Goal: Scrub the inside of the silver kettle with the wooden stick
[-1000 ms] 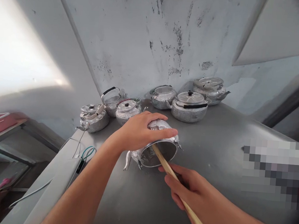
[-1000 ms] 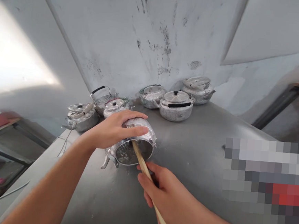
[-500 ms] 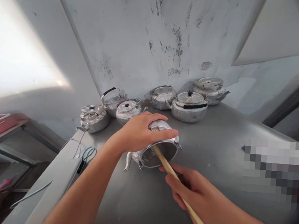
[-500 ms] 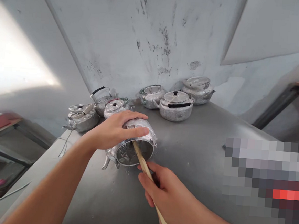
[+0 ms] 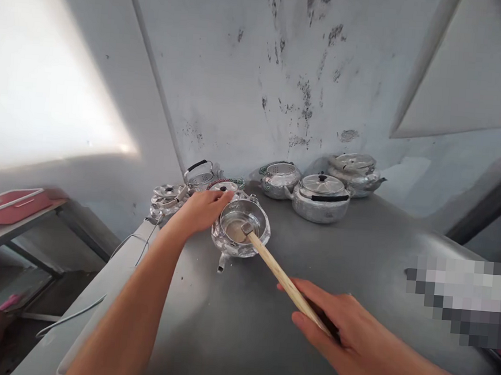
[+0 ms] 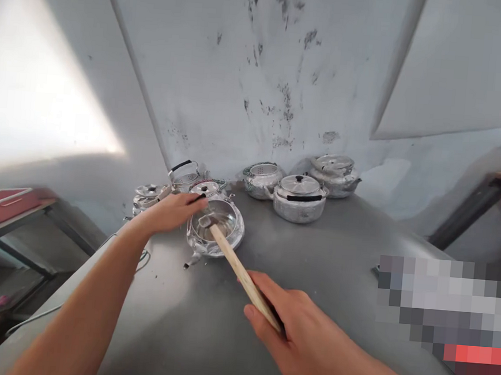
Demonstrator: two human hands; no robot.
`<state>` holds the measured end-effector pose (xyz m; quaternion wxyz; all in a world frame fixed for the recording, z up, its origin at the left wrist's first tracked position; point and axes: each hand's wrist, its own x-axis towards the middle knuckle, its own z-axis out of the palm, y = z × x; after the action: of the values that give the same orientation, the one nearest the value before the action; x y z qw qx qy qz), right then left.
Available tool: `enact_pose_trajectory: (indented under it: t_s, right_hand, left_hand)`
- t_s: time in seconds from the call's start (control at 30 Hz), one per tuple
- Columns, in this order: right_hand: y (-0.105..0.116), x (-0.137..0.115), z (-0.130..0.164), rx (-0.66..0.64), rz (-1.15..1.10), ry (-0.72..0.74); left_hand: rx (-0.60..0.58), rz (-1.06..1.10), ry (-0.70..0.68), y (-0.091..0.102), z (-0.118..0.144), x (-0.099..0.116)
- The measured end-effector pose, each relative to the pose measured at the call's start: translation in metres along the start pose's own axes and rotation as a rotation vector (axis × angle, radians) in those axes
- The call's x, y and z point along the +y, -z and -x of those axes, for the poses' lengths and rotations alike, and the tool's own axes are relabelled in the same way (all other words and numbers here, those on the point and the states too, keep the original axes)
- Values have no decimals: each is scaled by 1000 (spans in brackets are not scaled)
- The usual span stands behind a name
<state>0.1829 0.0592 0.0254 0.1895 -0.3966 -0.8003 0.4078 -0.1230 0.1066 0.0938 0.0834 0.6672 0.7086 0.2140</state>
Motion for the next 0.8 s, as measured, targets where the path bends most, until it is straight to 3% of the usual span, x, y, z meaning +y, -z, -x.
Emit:
enact_pose_trajectory:
  t_s: [0.1, 0.23, 0.37, 0.57, 0.7, 0.8]
  right_hand:
    - [3, 1, 1, 93, 35, 85]
    - [4, 3, -5, 232, -58, 111]
    - [10, 6, -10, 249, -52, 143]
    - [19, 9, -15, 321, -89, 94]
    - [26, 13, -20, 348, -166, -41]
    - [33, 17, -24, 306, -229, -123]
  left_hand:
    - [-116, 10, -43, -1, 3, -6]
    - [-253, 82, -135, -17, 0, -5]
    - [-315, 103, -180, -15, 1, 2]
    - [-280, 6, -215, 11, 42, 46]
    - [-398, -73, -223, -7, 64, 74]
    - [-399, -63, -200, -16, 70, 78]
